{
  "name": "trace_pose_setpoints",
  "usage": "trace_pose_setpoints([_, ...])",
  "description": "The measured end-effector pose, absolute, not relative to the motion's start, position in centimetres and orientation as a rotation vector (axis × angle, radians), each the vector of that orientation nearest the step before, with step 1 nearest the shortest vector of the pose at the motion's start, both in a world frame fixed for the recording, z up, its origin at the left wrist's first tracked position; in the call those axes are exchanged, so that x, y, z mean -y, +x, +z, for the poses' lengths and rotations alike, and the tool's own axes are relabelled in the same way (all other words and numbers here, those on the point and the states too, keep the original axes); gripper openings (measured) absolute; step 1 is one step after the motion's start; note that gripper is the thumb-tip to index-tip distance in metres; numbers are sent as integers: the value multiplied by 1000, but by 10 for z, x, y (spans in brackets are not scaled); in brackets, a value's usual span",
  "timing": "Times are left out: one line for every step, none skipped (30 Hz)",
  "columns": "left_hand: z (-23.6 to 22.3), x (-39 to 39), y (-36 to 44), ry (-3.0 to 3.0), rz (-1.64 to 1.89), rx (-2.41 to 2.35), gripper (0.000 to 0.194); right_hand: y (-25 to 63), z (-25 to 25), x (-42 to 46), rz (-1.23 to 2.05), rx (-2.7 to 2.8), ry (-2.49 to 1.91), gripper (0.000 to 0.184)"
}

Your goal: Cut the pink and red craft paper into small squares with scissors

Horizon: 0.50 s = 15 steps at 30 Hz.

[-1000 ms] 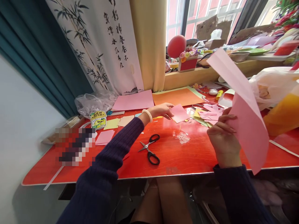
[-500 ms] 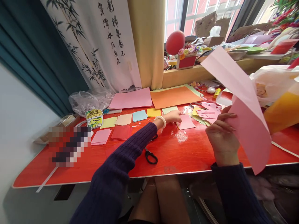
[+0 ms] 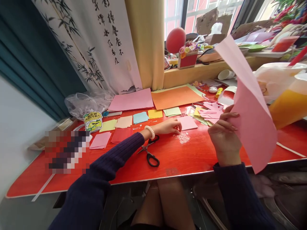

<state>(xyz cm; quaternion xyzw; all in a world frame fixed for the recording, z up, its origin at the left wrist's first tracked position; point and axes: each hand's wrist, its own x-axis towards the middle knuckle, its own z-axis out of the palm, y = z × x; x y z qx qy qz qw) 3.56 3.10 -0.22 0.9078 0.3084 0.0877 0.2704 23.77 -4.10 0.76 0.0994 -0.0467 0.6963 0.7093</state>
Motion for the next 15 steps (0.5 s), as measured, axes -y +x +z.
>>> trace_pose_setpoints([-4, -33, 36, 2444, 247, -822, 7, 237, 7, 41, 1547, 90, 223, 20])
trace_pose_setpoints([-5, -35, 37, 2440, 253, -816, 6, 237, 7, 41, 1548, 78, 224, 20])
trace_pose_setpoints([-6, -36, 38, 2436, 253, -811, 5, 237, 7, 41, 1547, 67, 222, 21])
trace_pose_setpoints([-6, -36, 39, 2432, 248, -807, 5, 238, 7, 40, 1541, 57, 222, 22])
trace_pose_setpoints([-4, -36, 41, 2428, 237, -805, 6, 238, 6, 40, 1534, 50, 221, 23])
trace_pose_setpoints([-2, -35, 42, 2424, 223, -803, 7, 239, 6, 39, 1525, 46, 219, 24])
trace_pose_setpoints([1, -34, 42, 2418, 206, -800, 9, 239, 5, 38, 1519, 43, 220, 22])
trace_pose_setpoints([5, -33, 41, 2411, 192, -798, 10, 240, 5, 37, 1517, 40, 223, 20])
trace_pose_setpoints([9, -32, 39, 2403, 183, -797, 11, 241, 4, 36, 1521, 38, 230, 17])
trace_pose_setpoints([14, -32, 37, 2394, 181, -797, 12, 242, 4, 35, 1529, 34, 241, 14])
trace_pose_setpoints([18, -32, 34, 2385, 188, -799, 13, 242, 3, 35, 1538, 31, 257, 13])
trace_pose_setpoints([21, -34, 31, 2377, 205, -802, 14, 243, 2, 34, 1549, 24, 278, 14])
trace_pose_setpoints([24, -37, 28, 2371, 230, -803, 15, 243, 1, 34, 1559, 14, 306, 16])
trace_pose_setpoints([26, -42, 27, 2366, 259, -799, 15, 244, 0, 35, 1566, 0, 339, 19])
trace_pose_setpoints([27, -48, 27, 2364, 291, -792, 16, 244, -1, 36, 1571, -13, 380, 22])
